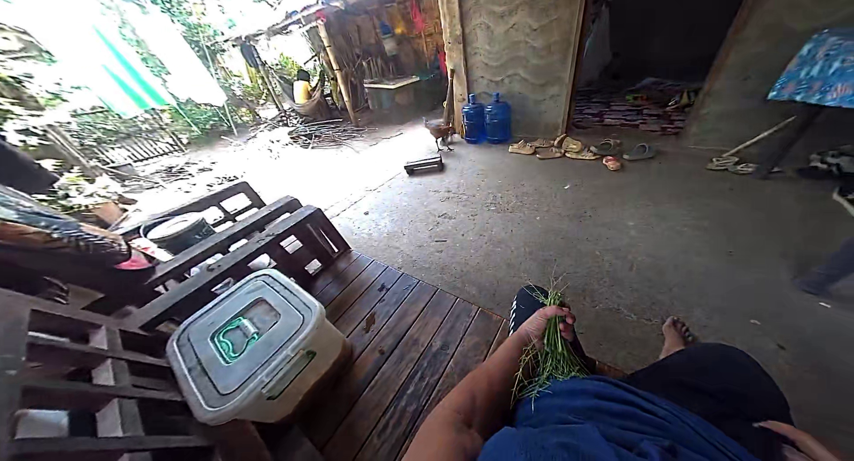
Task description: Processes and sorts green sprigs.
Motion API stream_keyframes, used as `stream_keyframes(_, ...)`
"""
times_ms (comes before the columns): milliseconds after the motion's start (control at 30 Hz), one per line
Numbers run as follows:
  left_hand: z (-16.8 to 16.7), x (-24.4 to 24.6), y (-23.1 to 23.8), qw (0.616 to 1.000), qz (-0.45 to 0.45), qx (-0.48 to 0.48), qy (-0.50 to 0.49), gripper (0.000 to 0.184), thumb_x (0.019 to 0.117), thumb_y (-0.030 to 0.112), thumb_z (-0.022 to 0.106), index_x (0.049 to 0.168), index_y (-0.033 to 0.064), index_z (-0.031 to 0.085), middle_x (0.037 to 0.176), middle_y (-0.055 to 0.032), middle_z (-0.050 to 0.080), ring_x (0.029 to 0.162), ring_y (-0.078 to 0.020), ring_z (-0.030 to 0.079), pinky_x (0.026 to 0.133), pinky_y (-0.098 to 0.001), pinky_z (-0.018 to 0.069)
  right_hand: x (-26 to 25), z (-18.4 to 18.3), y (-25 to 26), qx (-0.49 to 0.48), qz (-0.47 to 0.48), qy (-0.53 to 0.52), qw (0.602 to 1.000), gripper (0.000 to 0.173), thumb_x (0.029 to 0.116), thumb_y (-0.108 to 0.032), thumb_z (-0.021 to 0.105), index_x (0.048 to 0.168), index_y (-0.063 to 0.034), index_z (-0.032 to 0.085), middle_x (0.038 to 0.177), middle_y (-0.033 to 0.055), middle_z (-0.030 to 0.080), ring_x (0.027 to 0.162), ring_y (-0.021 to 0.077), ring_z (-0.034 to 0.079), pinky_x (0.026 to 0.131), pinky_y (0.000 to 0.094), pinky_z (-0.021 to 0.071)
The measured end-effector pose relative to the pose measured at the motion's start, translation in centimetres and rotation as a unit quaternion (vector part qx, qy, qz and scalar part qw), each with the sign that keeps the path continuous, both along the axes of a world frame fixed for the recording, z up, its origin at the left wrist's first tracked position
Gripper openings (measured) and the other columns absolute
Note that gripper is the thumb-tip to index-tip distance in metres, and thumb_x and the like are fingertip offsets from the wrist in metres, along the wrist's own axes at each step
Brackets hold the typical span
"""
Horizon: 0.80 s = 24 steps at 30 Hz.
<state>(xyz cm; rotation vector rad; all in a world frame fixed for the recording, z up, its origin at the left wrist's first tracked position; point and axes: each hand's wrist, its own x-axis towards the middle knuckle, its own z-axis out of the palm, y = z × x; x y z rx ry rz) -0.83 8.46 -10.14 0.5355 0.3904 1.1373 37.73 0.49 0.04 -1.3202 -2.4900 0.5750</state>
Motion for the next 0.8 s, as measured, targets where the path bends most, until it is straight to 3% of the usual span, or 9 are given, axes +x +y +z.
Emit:
stream_keyframes(167,0.0,0.1,-0.1,1.0,-0.004,-0.011,-0.006,0.023,0.1041,0.009,0.032,0.093,0.0134,0.052,0.072,0.0017,0.063,0.055,-0.0062,0.059,0.055,-0.02,0.0523,-0.1,-0.1,-0.6,0.022,0.0,0.008,1.0,0.016,0.0889,0.008,0.061,0.099,0.0175,0.069,0.131,0.0388,0.058,0.121,0.0585,0.056,0.102,0.0687,0.0435)
stream_keyframes(267,0.2,0.4,-0.3,1.0,-0.002,-0.01,-0.009,0.023,0.1047,0.01,0.031,0.095,0.0136,0.051,0.073,0.002,0.063,0.055,-0.0064,0.059,0.055,-0.0203,0.0525,1.3,0.8,-2.1,0.003,-0.026,0.045,0.999,0.022,0.0907,0.004,0.065,0.107,0.017,0.07,0.132,0.0386,0.059,0.123,0.0561,0.057,0.106,0.065,0.0438)
stream_keyframes(333,0.5,0.6,-0.2,1.0,-0.001,-0.003,0.007,0.026,0.105,0.012,0.029,0.093,0.0136,0.052,0.072,0.0022,0.062,0.055,-0.0063,0.059,0.056,-0.0205,0.0527,3.1,1.4,-2.5,-0.013,-0.032,0.1,0.994,0.022,0.0939,0.0,0.064,0.108,0.0149,0.071,0.125,0.0349,0.065,0.12,0.0455,0.063,0.106,0.0528,0.0485)
stream_keyframes(433,1.2,0.9,-0.2,0.999,0.006,-0.008,0.05,0.026,0.1067,0.013,0.027,0.094,0.0138,0.05,0.07,0.0033,0.06,0.055,-0.0056,0.058,0.056,-0.0201,0.0529,6.7,0.6,-2.3,-0.012,-0.066,0.206,0.976,0.02,0.0961,-0.003,0.06,0.1,0.0137,0.07,0.11,0.022,0.072,0.106,0.0157,0.068,0.098,0.0293,0.0532)
stream_keyframes(500,1.5,1.4,-0.1,0.998,0.004,-0.018,0.067,0.026,0.1081,0.014,0.027,0.094,0.0139,0.049,0.07,0.0035,0.059,0.054,-0.0051,0.057,0.056,-0.0198,0.0528,8.5,-0.8,-2.2,-0.006,-0.15,0.237,0.96,0.021,0.0966,-0.003,0.058,0.104,0.0151,0.067,0.109,0.0186,0.071,0.101,0.0084,0.068,0.093,0.0245,0.0554)
stream_keyframes(567,1.4,2.0,0.2,0.997,-0.007,-0.023,0.067,0.026,0.1084,0.014,0.027,0.094,0.0141,0.049,0.069,0.0034,0.058,0.054,-0.0051,0.057,0.055,-0.0196,0.0527,9.8,-2.6,-2.0,0.003,-0.251,0.168,0.953,0.03,0.0984,-0.005,0.061,0.117,0.0177,0.064,0.118,0.0309,0.065,0.106,0.026,0.065,0.097,0.0371,0.0522)
stream_keyframes(633,1.3,2.8,0.7,0.997,-0.028,-0.016,0.071,0.025,0.1087,0.014,0.027,0.095,0.0153,0.048,0.07,0.0039,0.058,0.054,-0.0045,0.057,0.055,-0.0189,0.0526,11.4,-5.3,-2.0,0.005,-0.301,0.081,0.95,0.042,0.0979,-0.009,0.065,0.129,0.0175,0.059,0.136,0.0408,0.053,0.129,0.0498,0.053,0.112,0.0561,0.0412)
stream_keyframes(667,1.2,3.2,0.9,0.996,-0.04,-0.013,0.075,0.025,0.1088,0.014,0.027,0.095,0.0159,0.048,0.07,0.0043,0.058,0.054,-0.0041,0.057,0.055,-0.0185,0.0523,12.1,-6.6,-2.3,0.007,-0.317,0.045,0.947,0.048,0.0984,-0.012,0.065,0.135,0.017,0.055,0.143,0.042,0.047,0.136,0.0543,0.047,0.115,0.0599,0.0366)
stream_keyframes(800,2.0,4.6,1.4,0.99,-0.065,-0.018,0.126,0.029,0.1104,0.017,0.028,0.091,0.0157,0.049,0.068,0.005,0.057,0.054,-0.0038,0.056,0.056,-0.0185,0.0521,12.4,-11.6,-5.5,-0.009,-0.406,-0.063,0.911,0.057,0.1046,-0.029,0.057,0.148,0.0064,0.048,0.153,0.031,0.044,0.143,0.0447,0.044,0.119,0.0576,0.0337)
